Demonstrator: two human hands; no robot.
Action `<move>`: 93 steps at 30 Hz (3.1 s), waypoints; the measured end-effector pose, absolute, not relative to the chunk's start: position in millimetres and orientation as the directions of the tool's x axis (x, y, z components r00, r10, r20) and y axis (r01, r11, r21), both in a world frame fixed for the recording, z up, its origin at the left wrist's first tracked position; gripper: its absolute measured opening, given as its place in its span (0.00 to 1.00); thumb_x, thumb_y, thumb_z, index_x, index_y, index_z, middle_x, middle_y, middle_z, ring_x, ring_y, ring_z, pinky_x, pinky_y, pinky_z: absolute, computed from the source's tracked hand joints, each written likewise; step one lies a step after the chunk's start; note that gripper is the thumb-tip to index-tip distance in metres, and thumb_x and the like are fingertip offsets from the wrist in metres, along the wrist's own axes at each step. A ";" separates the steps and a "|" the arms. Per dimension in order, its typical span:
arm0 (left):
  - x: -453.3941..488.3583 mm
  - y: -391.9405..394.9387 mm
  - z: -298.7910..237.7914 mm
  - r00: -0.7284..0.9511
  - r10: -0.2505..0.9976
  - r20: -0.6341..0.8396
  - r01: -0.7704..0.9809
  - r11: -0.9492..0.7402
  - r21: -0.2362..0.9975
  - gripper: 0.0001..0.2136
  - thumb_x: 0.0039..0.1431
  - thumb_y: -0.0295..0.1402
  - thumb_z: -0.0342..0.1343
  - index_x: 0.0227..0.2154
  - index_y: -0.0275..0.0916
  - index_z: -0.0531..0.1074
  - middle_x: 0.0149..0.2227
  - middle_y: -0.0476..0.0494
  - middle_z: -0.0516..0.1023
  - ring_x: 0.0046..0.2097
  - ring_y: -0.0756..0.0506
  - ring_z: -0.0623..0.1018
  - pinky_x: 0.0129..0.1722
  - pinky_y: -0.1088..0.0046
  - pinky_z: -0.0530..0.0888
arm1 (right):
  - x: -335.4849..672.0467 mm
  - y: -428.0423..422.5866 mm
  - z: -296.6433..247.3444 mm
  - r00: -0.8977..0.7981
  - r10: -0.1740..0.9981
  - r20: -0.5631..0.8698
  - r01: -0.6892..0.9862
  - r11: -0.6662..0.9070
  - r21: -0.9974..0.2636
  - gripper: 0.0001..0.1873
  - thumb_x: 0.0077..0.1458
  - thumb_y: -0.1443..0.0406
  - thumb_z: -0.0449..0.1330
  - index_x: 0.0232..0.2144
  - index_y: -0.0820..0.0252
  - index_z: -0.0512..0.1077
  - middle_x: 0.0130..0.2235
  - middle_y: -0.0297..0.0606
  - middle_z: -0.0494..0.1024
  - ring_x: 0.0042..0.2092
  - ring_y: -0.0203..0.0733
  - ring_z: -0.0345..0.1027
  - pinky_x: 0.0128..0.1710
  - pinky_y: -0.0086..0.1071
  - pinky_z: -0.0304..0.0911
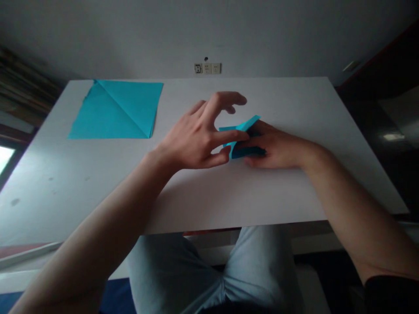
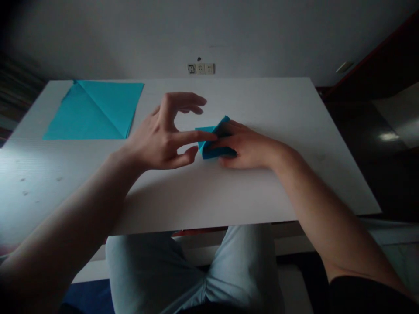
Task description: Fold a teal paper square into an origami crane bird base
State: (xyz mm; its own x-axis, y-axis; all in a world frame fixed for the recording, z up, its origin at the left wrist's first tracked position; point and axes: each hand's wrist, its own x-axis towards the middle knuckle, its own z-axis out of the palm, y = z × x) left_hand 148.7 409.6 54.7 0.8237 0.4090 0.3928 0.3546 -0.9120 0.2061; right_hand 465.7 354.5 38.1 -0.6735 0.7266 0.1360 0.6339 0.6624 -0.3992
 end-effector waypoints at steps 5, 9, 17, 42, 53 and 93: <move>148.3 410.5 53.8 0.785 0.422 0.454 0.390 -0.905 0.167 0.25 0.74 0.32 0.62 0.70 0.59 0.82 0.82 0.40 0.74 0.81 0.22 0.77 0.79 0.25 0.77 | 458.9 351.1 30.2 -0.627 0.766 0.145 0.686 0.630 -0.364 0.30 0.70 0.48 0.81 0.71 0.40 0.90 0.71 0.51 0.86 0.74 0.76 0.78 0.78 0.75 0.76; 143.2 413.1 60.5 0.732 0.518 0.442 0.453 -0.855 0.252 0.33 0.75 0.25 0.55 0.78 0.57 0.77 0.74 0.37 0.82 0.75 0.29 0.83 0.77 0.37 0.80 | 458.8 351.9 27.5 -0.642 0.752 0.151 0.680 0.649 -0.342 0.24 0.75 0.47 0.77 0.67 0.42 0.91 0.71 0.54 0.85 0.74 0.78 0.78 0.76 0.78 0.76; 140.6 428.9 42.5 0.792 0.530 0.303 0.402 -0.826 0.395 0.19 0.77 0.30 0.60 0.66 0.44 0.84 0.54 0.41 0.95 0.60 0.35 0.92 0.72 0.49 0.80 | 454.8 348.2 31.9 -0.623 0.766 0.159 0.693 0.634 -0.343 0.27 0.76 0.48 0.78 0.72 0.38 0.88 0.70 0.50 0.86 0.77 0.77 0.77 0.81 0.78 0.74; 156.3 424.5 25.0 0.717 0.664 0.213 0.501 -0.703 0.505 0.10 0.76 0.36 0.70 0.56 0.49 0.90 0.64 0.38 0.89 0.64 0.33 0.86 0.75 0.34 0.75 | 469.4 348.0 43.2 -0.627 0.754 0.195 0.684 0.653 -0.325 0.24 0.69 0.48 0.82 0.61 0.49 0.95 0.64 0.55 0.91 0.68 0.80 0.86 0.72 0.75 0.83; 153.9 421.7 25.9 0.742 0.642 0.193 0.510 -0.728 0.459 0.12 0.76 0.40 0.73 0.59 0.52 0.87 0.65 0.40 0.87 0.66 0.33 0.84 0.77 0.32 0.74 | 456.0 341.7 44.9 -0.602 0.767 0.220 0.721 0.641 -0.263 0.22 0.75 0.43 0.77 0.55 0.49 0.95 0.58 0.54 0.91 0.60 0.73 0.87 0.65 0.67 0.85; 160.9 417.9 31.8 0.726 0.671 0.152 0.539 -0.693 0.479 0.15 0.70 0.40 0.71 0.57 0.48 0.89 0.63 0.39 0.85 0.68 0.25 0.84 0.77 0.32 0.74 | 444.7 343.3 46.7 -0.452 0.857 0.246 0.773 0.514 -0.371 0.11 0.79 0.55 0.72 0.52 0.42 0.96 0.54 0.42 0.96 0.55 0.65 0.91 0.58 0.57 0.83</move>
State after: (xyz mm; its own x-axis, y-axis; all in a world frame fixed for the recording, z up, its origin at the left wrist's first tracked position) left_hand 160.9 417.9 31.8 0.7260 0.6707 0.1520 0.5394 -0.6925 0.4791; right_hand 444.7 343.3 46.7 -0.4521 0.8575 0.2457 0.7733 0.5140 -0.3712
